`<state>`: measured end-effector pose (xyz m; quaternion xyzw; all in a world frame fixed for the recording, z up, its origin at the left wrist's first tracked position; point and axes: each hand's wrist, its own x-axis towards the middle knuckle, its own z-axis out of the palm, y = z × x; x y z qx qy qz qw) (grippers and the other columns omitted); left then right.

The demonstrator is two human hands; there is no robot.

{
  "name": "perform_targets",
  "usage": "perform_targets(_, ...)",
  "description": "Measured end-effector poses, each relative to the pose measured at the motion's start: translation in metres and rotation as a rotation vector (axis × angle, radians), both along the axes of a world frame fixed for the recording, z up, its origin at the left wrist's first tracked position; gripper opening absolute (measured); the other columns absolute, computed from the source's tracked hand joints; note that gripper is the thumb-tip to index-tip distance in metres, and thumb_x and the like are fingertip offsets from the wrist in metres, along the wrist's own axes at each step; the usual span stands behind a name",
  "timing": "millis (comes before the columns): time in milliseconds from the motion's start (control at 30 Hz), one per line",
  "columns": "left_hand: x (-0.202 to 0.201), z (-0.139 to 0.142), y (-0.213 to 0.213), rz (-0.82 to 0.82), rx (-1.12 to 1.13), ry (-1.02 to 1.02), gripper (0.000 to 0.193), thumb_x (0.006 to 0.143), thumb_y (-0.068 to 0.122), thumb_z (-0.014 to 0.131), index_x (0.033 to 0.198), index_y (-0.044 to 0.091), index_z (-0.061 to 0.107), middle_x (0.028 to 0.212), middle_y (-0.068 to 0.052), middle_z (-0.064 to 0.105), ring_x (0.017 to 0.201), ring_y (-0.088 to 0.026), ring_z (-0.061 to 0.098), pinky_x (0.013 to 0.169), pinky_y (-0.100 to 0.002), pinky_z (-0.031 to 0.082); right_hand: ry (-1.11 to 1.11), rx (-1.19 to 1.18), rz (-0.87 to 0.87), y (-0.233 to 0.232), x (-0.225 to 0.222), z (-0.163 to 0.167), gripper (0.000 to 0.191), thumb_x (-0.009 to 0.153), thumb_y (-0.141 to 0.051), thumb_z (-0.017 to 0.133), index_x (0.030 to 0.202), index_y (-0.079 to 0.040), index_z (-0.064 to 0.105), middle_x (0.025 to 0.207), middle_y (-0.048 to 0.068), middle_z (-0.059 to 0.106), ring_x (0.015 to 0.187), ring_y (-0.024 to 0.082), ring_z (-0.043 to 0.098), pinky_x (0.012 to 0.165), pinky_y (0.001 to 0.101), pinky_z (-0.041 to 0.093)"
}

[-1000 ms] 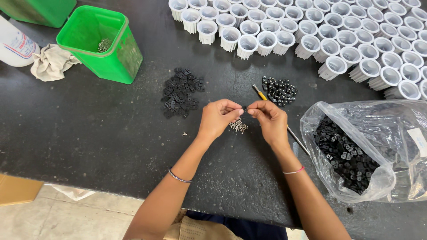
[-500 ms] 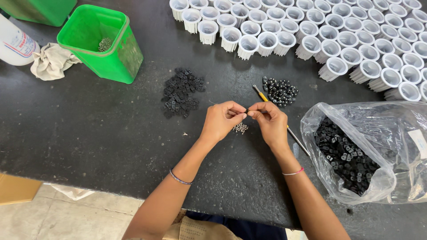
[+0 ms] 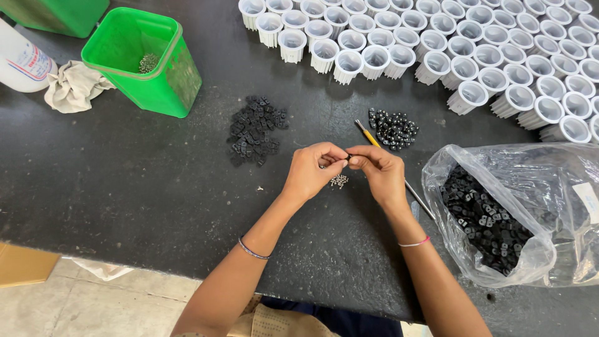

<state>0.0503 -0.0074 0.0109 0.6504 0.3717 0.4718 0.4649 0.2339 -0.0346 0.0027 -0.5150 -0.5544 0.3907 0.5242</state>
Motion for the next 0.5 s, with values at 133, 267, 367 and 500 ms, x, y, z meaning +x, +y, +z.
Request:
perform_targets(133,0.002,0.002,-0.003,0.008,0.065,0.043,0.012,0.085,0.004,0.075,0.097,0.003,0.075,0.091,-0.006,0.077,0.078,-0.011,0.074,0.07,-0.026,0.06,-0.019,0.003,0.014,0.0,0.005,-0.005,0.012,0.094,0.003,0.068,0.103,0.0,0.075,0.094,0.001,0.074,0.085,0.007,0.067,0.079,0.0225,0.055)
perform_targets(267,0.003,0.004,-0.004,0.013,0.112,0.062,0.012,0.085,0.003,0.075,0.097,0.003,0.074,0.09,-0.007,0.076,0.077,-0.013,0.074,0.069,-0.026,0.059,-0.016,-0.003,0.01,0.001,0.005,-0.011,0.011,0.093,0.004,0.068,0.102,0.0,0.073,0.091,0.0,0.073,0.084,0.007,0.065,0.078,0.0225,0.054)
perform_targets(367,0.002,0.005,-0.005,0.015,0.127,0.073,0.012,0.085,0.002,0.075,0.097,0.003,0.074,0.089,-0.007,0.075,0.076,-0.013,0.073,0.069,-0.027,0.059,-0.003,-0.005,0.003,0.002,0.004,-0.014,0.01,0.093,0.004,0.068,0.101,0.0,0.072,0.091,0.0,0.072,0.084,0.006,0.064,0.078,0.0225,0.054)
perform_targets(500,0.003,0.006,-0.005,0.025,0.147,0.108,0.012,0.085,0.004,0.076,0.096,0.003,0.074,0.087,-0.007,0.074,0.074,-0.014,0.072,0.069,-0.027,0.059,0.039,-0.019,0.025,0.003,0.006,-0.015,0.009,0.094,0.005,0.068,0.102,0.001,0.072,0.091,0.001,0.073,0.083,0.007,0.064,0.078,0.0233,0.054)
